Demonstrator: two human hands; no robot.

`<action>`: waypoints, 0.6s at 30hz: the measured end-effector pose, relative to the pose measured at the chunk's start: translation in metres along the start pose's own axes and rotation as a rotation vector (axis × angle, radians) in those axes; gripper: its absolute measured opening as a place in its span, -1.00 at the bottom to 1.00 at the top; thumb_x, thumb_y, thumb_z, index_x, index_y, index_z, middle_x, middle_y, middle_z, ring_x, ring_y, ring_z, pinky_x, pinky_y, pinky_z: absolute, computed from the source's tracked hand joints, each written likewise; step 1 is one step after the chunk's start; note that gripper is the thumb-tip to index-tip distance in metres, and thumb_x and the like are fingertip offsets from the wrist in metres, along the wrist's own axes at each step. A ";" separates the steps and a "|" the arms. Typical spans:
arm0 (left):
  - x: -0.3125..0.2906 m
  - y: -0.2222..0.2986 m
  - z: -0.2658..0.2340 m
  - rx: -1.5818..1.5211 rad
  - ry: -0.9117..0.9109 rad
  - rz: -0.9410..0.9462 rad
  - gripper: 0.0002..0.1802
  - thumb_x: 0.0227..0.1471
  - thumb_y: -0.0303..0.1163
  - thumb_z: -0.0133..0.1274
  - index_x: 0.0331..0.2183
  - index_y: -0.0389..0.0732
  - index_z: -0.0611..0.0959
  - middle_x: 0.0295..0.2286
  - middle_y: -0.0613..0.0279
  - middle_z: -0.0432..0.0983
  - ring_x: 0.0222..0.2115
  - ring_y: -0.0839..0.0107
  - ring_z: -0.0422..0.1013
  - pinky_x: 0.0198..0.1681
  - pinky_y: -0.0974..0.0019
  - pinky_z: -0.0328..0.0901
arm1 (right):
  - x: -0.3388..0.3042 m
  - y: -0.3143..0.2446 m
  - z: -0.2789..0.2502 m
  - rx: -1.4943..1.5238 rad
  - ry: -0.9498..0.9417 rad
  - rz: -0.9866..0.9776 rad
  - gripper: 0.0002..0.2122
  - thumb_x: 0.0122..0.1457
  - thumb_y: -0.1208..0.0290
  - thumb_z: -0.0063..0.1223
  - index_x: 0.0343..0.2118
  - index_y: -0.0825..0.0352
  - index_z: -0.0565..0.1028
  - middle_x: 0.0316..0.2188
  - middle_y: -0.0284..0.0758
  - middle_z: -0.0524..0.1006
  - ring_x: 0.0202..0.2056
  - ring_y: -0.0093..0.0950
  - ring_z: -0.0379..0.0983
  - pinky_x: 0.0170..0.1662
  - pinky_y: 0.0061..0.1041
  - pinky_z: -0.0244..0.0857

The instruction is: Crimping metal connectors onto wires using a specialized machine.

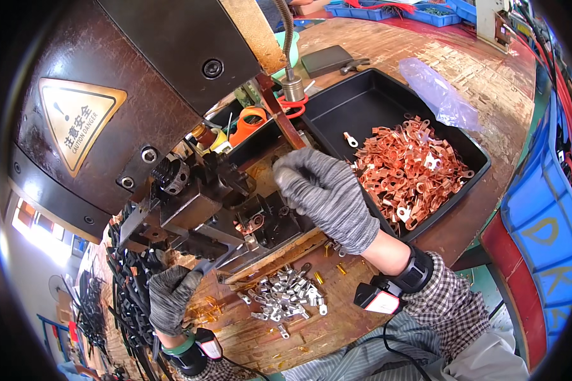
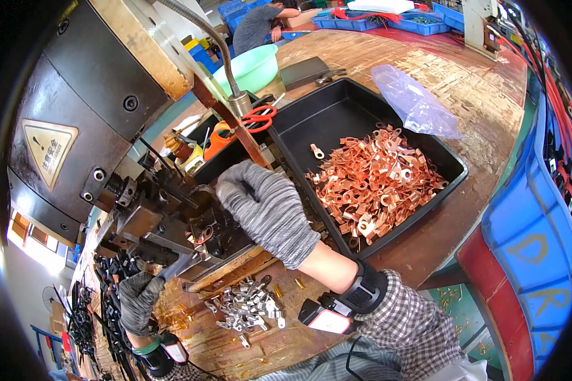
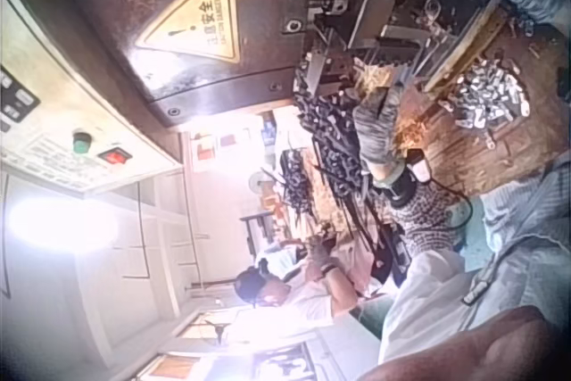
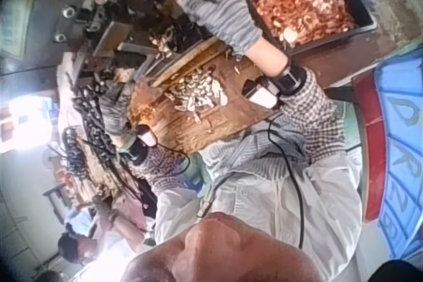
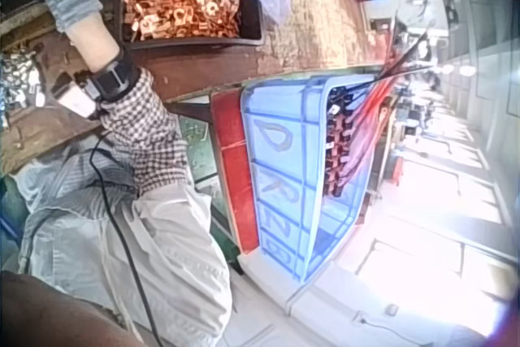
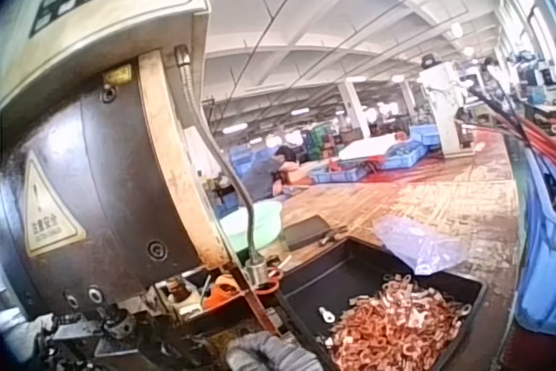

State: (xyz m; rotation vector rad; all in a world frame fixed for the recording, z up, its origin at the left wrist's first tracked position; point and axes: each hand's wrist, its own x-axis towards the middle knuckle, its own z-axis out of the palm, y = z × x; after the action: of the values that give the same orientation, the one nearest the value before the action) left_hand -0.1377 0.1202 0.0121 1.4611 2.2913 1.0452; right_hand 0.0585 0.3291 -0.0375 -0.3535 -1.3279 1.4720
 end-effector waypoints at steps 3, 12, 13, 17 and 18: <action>0.001 0.003 0.000 -0.011 -0.008 -0.023 -0.77 -0.16 -0.39 0.16 -0.62 -0.37 0.55 -0.76 0.35 0.27 -0.71 0.59 0.11 -0.64 0.42 0.03 | -0.001 -0.007 -0.006 0.033 0.049 0.054 -0.87 0.08 0.44 0.01 -0.37 0.39 0.47 -0.63 -0.43 0.43 -0.62 -0.72 0.29 -0.54 -0.69 0.21; -0.003 0.004 -0.001 0.009 0.015 0.011 -0.78 -0.15 -0.39 0.14 -0.63 -0.35 0.56 -0.77 0.34 0.26 -0.72 0.58 0.13 -0.64 0.42 0.03 | -0.003 -0.010 -0.010 0.114 0.088 0.049 -0.89 0.10 0.47 -0.02 -0.34 0.37 0.46 -0.60 -0.48 0.41 -0.59 -0.74 0.27 -0.53 -0.73 0.20; -0.005 0.004 -0.003 0.034 0.016 0.029 -0.78 -0.15 -0.38 0.14 -0.63 -0.35 0.57 -0.78 0.31 0.27 -0.73 0.56 0.14 -0.65 0.42 0.04 | -0.004 -0.011 -0.009 0.131 0.083 0.035 -0.90 0.11 0.47 -0.03 -0.34 0.36 0.46 -0.61 -0.50 0.40 -0.59 -0.74 0.27 -0.52 -0.74 0.19; -0.013 0.007 0.001 0.051 -0.002 0.076 -0.78 -0.16 -0.36 0.14 -0.62 -0.34 0.58 -0.78 0.26 0.30 -0.74 0.52 0.19 -0.65 0.41 0.06 | -0.009 -0.024 -0.015 0.142 0.148 0.023 -0.91 0.12 0.45 -0.03 -0.34 0.33 0.44 -0.62 -0.53 0.37 -0.61 -0.78 0.21 -0.55 -0.77 0.14; -0.017 0.012 0.002 0.057 0.002 0.094 -0.77 -0.16 -0.35 0.15 -0.61 -0.33 0.58 -0.78 0.24 0.31 -0.75 0.50 0.20 -0.65 0.41 0.07 | -0.011 -0.024 -0.015 0.111 0.153 0.005 -0.89 0.12 0.43 -0.03 -0.34 0.34 0.43 -0.63 -0.54 0.35 -0.61 -0.78 0.20 -0.56 -0.77 0.13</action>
State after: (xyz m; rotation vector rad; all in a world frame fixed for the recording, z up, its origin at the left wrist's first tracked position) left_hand -0.1205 0.1094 0.0155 1.6048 2.2911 1.0143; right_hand 0.0859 0.3235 -0.0266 -0.3889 -1.1205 1.4853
